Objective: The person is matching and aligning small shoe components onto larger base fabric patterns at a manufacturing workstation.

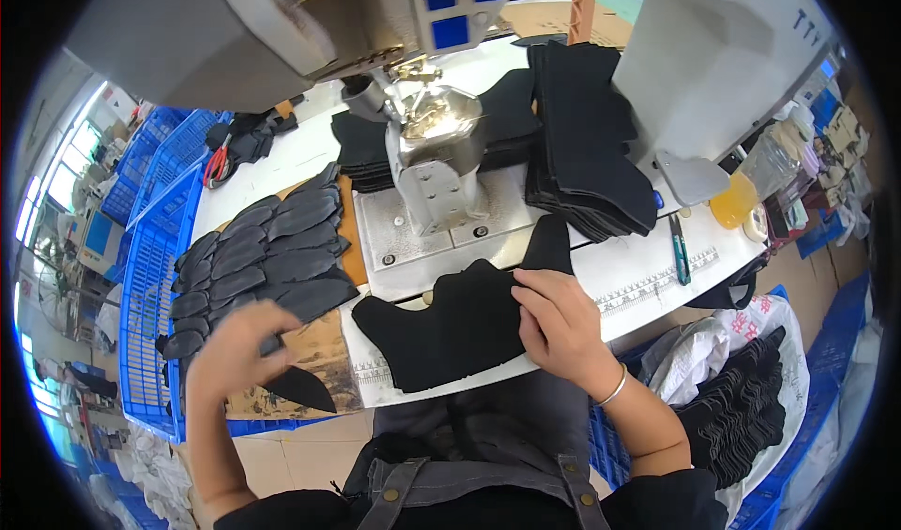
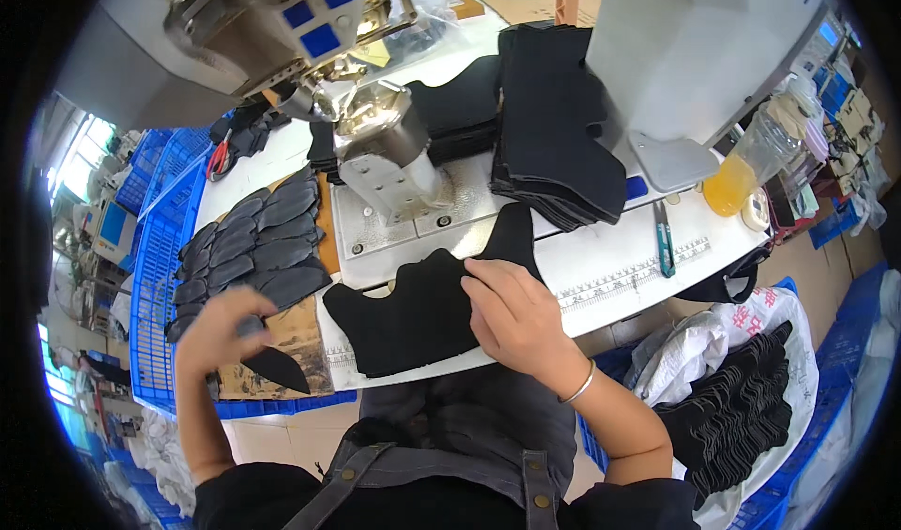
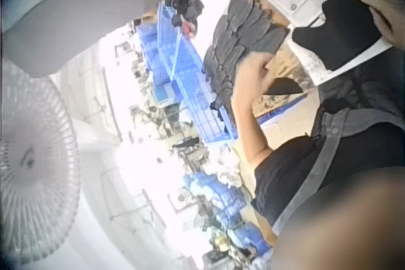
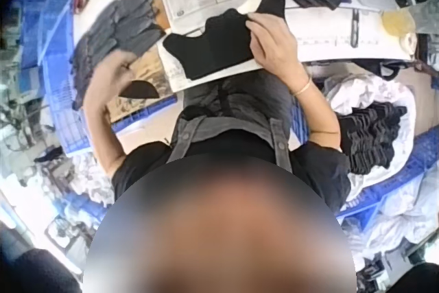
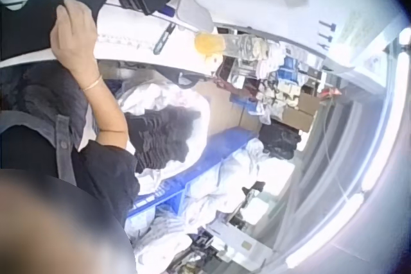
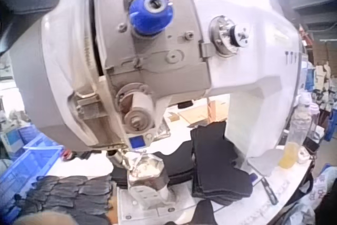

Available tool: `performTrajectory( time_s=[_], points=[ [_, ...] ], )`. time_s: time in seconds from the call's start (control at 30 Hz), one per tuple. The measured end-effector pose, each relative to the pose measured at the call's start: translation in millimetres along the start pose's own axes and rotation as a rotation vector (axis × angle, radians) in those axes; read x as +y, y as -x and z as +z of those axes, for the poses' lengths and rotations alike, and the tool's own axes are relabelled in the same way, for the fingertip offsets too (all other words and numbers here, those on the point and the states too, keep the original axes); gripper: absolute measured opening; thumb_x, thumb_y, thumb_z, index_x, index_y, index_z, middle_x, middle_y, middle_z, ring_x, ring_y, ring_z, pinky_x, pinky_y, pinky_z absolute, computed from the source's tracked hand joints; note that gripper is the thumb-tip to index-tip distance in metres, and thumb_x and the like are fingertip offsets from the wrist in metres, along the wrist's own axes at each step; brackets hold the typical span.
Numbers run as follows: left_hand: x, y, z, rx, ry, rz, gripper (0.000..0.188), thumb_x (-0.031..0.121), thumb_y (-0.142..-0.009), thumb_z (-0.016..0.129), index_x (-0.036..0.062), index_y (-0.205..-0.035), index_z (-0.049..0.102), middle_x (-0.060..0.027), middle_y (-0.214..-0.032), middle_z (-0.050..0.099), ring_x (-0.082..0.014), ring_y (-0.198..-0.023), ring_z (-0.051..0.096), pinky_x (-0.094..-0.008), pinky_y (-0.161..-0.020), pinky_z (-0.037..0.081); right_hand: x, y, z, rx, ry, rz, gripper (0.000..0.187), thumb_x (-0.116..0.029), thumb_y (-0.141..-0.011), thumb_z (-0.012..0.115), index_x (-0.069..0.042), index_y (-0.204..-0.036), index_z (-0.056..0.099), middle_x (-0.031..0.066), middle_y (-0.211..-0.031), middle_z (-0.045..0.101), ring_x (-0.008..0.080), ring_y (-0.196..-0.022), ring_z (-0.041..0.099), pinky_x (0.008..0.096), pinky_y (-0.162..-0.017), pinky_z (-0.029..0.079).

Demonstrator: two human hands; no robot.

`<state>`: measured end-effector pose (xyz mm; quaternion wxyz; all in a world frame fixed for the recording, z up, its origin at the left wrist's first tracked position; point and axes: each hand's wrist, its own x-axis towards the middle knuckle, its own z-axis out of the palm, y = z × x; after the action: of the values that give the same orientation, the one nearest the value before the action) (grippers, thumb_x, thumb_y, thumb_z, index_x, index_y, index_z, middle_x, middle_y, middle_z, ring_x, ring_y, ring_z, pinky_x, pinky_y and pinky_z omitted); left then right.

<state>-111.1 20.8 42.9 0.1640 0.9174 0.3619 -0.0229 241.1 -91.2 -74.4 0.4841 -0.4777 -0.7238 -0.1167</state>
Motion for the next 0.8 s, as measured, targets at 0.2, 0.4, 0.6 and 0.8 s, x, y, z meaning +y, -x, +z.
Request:
performTrajectory(
  time_s=[0.2,0.4,0.6,0.8],
  points=[
    [-1,53,40,0.008,0.068,-0.132,0.053,0.013,-0.061,0.082,0.0087,-0.109,0.060,-0.0107,-0.102,0.056,-0.0321,-0.096,0.057,-0.0374,-0.082,0.046,0,0,-1,0.019,0.035,-0.010,0.030,0.008,-0.068,0.065,0.004,-0.097,0.062,0.0171,-0.104,0.063,0.0329,-0.089,0.064,0.0370,-0.075,0.054],
    [-11,74,49,0.011,0.052,-0.074,0.045,0.009,-0.062,0.079,0.0073,-0.103,0.061,-0.0093,-0.100,0.059,-0.0312,-0.096,0.058,-0.0378,-0.082,0.046,-7,-3,7,-0.015,0.022,0.021,0.029,0.008,-0.069,0.063,0.002,-0.098,0.062,0.0164,-0.104,0.064,0.0337,-0.088,0.063,0.0390,-0.077,0.053],
    [-18,70,58,0.242,0.130,0.025,0.029,0.008,-0.069,0.075,0.0045,-0.090,0.055,-0.0107,-0.092,0.052,-0.0276,-0.082,0.057,-0.0356,-0.071,0.046,-4,2,-2,-0.041,0.112,0.031,0.026,0.010,-0.075,0.058,0.003,-0.100,0.062,0.0190,-0.107,0.064,0.0353,-0.092,0.062,0.0400,-0.082,0.050],
    [-46,97,74,0.580,1.061,-0.197,0.020,-0.003,-0.081,0.068,0.0016,-0.095,0.055,-0.0046,-0.098,0.059,-0.0103,-0.081,0.058,-0.0258,-0.073,0.049,-14,14,4,0.120,-0.072,0.151,0.024,0.009,-0.084,0.051,0.006,-0.106,0.058,0.0237,-0.108,0.063,0.0318,-0.094,0.061,0.0366,-0.082,0.050]
  ],
)
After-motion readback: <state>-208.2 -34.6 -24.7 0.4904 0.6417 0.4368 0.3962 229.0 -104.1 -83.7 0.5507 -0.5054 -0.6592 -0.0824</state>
